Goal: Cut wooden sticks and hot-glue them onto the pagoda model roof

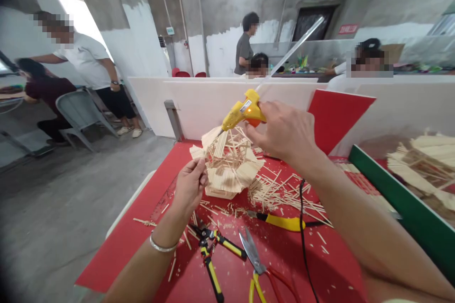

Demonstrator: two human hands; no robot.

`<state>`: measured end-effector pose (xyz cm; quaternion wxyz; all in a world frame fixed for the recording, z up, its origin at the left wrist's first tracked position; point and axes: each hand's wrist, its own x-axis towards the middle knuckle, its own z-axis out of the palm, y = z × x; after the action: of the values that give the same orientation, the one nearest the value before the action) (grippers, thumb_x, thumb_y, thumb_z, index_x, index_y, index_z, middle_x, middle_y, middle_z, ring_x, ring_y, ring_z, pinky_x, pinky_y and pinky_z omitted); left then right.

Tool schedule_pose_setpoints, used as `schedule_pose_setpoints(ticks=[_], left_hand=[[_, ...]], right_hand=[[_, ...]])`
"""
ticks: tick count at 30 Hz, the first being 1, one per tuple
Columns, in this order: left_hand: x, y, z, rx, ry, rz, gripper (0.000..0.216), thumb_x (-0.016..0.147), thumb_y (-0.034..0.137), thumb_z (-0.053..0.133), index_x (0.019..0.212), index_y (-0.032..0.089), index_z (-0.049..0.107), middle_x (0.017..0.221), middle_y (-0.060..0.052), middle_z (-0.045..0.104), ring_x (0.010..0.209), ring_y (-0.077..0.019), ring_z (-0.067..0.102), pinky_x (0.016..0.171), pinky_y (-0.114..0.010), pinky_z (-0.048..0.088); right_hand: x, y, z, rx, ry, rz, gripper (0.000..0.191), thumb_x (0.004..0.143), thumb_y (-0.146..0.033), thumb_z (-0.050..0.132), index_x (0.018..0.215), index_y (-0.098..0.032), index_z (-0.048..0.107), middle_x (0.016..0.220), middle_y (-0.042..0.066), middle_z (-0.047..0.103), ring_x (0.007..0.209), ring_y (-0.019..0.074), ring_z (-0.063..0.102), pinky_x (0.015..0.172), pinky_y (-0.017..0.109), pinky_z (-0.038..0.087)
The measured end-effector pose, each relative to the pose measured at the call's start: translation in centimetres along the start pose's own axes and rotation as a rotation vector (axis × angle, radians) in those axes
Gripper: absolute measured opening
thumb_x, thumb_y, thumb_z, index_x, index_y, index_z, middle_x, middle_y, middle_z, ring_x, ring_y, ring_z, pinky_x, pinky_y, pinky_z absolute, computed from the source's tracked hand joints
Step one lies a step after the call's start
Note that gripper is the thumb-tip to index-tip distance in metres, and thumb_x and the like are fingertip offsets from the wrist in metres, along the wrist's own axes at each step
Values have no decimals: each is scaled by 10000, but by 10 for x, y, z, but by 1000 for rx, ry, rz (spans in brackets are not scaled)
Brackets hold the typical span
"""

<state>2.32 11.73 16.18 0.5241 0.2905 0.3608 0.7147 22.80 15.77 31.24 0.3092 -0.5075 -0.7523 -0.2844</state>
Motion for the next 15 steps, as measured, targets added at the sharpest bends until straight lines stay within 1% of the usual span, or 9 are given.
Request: schedule_pose_setpoints(ticks=[2,5,7,10,15], left_hand=[[7,-3,0,-13,24,-11,396,684,433,829,847,133,630,560,60,538,386,-26,429,355,-138,244],[15,-7,-2,25,16,-7,396,679,434,828,862,127,659,614,23,602,421,-51,508,347,-143,276],[20,-9,-4,80,-1,15,379,693,431,816,858,121,674,638,4,631,418,-57,520,339,-149,296],[25,-11,-6,159,-10,45,348,719,425,794,837,113,692,655,-19,660,407,-63,528,335,-157,332],[29,-7,-3,187,-10,12,343,713,412,791,833,103,705,684,-51,692,398,-90,561,305,-170,346]], right_hand=[[2,2,11,-32,-8,-46,495,854,-589,462,1061,-179,649,914,66,685,708,173,558,542,277,167],[3,0,23,-50,-29,-96,528,862,-565,458,1149,-157,630,959,87,683,704,176,552,543,285,154],[4,-4,29,-64,-25,-101,552,865,-571,467,1197,-155,614,990,94,685,710,180,553,548,287,140],[4,-8,38,-105,-8,-101,540,880,-572,467,1205,-165,609,980,87,682,708,177,553,552,296,117],[4,-9,44,-142,14,-146,509,903,-540,452,1198,-156,611,951,92,672,714,174,562,545,315,117]])
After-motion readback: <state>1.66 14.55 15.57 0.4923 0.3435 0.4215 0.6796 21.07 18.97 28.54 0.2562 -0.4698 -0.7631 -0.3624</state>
